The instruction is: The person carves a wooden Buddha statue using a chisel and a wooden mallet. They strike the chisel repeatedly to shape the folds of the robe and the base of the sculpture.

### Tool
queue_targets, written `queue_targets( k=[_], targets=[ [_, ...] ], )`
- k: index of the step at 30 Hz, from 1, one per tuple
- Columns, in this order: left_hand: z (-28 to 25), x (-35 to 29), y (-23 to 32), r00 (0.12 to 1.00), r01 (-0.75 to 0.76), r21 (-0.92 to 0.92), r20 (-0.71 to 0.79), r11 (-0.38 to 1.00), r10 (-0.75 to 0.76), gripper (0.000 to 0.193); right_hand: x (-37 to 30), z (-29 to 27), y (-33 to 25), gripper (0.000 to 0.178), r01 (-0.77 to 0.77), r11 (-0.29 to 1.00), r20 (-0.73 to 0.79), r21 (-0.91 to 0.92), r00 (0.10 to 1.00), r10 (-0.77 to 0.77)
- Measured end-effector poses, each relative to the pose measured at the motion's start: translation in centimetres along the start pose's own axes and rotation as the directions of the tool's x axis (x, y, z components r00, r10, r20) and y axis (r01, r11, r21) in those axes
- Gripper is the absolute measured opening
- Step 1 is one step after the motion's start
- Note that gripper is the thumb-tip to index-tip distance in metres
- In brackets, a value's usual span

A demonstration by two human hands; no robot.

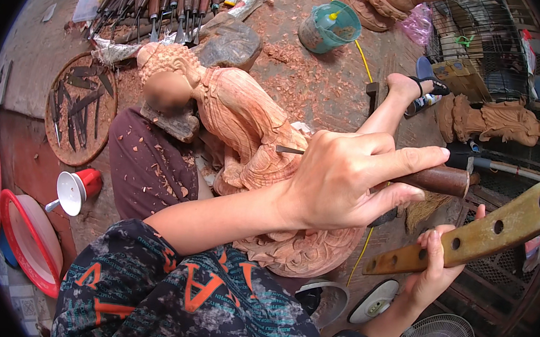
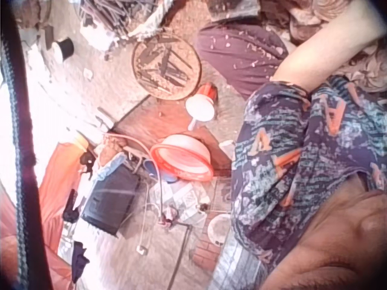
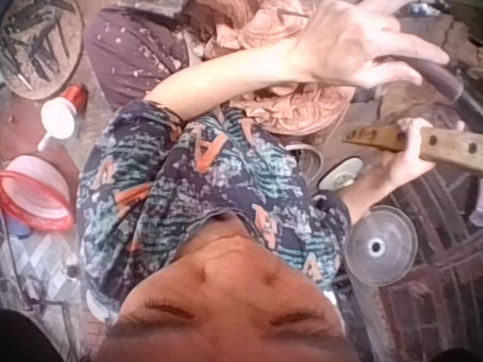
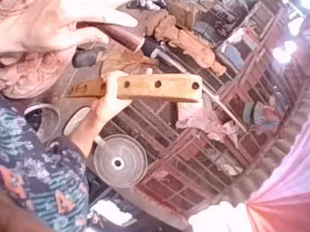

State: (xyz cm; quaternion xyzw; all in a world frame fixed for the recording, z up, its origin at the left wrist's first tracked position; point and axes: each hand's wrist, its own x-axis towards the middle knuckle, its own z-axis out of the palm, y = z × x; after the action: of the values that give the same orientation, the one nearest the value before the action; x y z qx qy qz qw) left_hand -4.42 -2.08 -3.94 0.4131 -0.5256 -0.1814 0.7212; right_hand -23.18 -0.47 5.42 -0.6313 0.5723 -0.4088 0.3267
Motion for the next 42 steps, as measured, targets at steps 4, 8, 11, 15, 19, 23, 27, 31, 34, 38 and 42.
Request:
queue_targets(
  k=[4, 8, 11, 15, 19, 23, 27, 31, 34, 38, 42],
  targets=[
    [-0.2, 0.3, -0.3, 0.999, -0.003, 0.03, -0.033, 1.0, 0.004, 0.044, 0.4, 0.5, 0.0, 0.076, -0.009, 1.0, 0.024, 0.007, 1.0, 0.009],
    [-0.1, 0.4, -0.2, 0.999, 0.015, 0.006, -0.051, 1.0, -0.014, 0.044, 0.4, 0.7, 0.1, 0.076, -0.005, 1.0, 0.044, -0.001, 0.999, 0.005],
    [-0.1, 0.4, -0.5, 0.996, 0.035, -0.012, -0.077, 0.999, -0.036, 0.043, 0.6, 0.8, 0.2, 0.076, -0.002, 1.0, 0.038, 0.018, 0.999, 0.002],
    [-0.1, 0.5, -0.7, 0.993, 0.059, -0.025, -0.099, 0.998, -0.061, 0.042, 0.9, 0.4, 0.4, 0.073, 0.002, 0.997, 0.04, -0.078, 0.999, 0.001],
    [-0.2, 0.5, -0.7, 0.991, 0.075, -0.019, -0.106, 0.997, -0.076, 0.04, 0.4, -0.4, 2.1, 0.057, 0.1, 0.912, 0.012, -0.398, 0.995, -0.104],
    [-0.3, 0.5, -0.4, 0.993, 0.093, 0.006, -0.08, 0.996, -0.092, 0.039, 0.6, -0.2, 0.6, 0.039, 0.012, 0.959, 0.01, -0.283, 1.0, -0.009],
    [-0.5, 0.1, 1.0, 0.996, 0.084, 0.064, -0.006, 0.994, -0.084, 0.038, 0.1, -1.1, 2.6, 0.035, 0.06, 0.899, 0.085, -0.433, 0.996, -0.025],
    [-0.2, 0.1, 0.6, 1.0, 0.012, 0.0, 0.006, 1.0, -0.012, 0.041, -0.4, -0.2, 1.2, 0.057, 0.004, 0.969, 0.018, -0.247, 1.0, 0.0],
    [0.0, -0.3, 0.0, 0.998, 0.006, -0.004, -0.062, 1.0, -0.006, 0.042, -0.7, 1.0, 0.8, 0.073, 0.024, 0.993, 0.01, -0.113, 1.0, -0.023],
    [-0.1, -0.3, -0.1, 0.997, 0.013, -0.015, -0.076, 1.0, -0.014, 0.043, -0.7, 0.6, 0.5, 0.073, 0.051, 0.995, 0.009, -0.082, 0.999, -0.051],
    [-0.1, -0.4, -0.1, 0.998, 0.02, -0.048, -0.063, 0.999, -0.023, 0.043, -1.2, 0.0, 1.6, 0.073, 0.121, 0.923, 0.024, -0.366, 0.992, -0.121]
  ],
)
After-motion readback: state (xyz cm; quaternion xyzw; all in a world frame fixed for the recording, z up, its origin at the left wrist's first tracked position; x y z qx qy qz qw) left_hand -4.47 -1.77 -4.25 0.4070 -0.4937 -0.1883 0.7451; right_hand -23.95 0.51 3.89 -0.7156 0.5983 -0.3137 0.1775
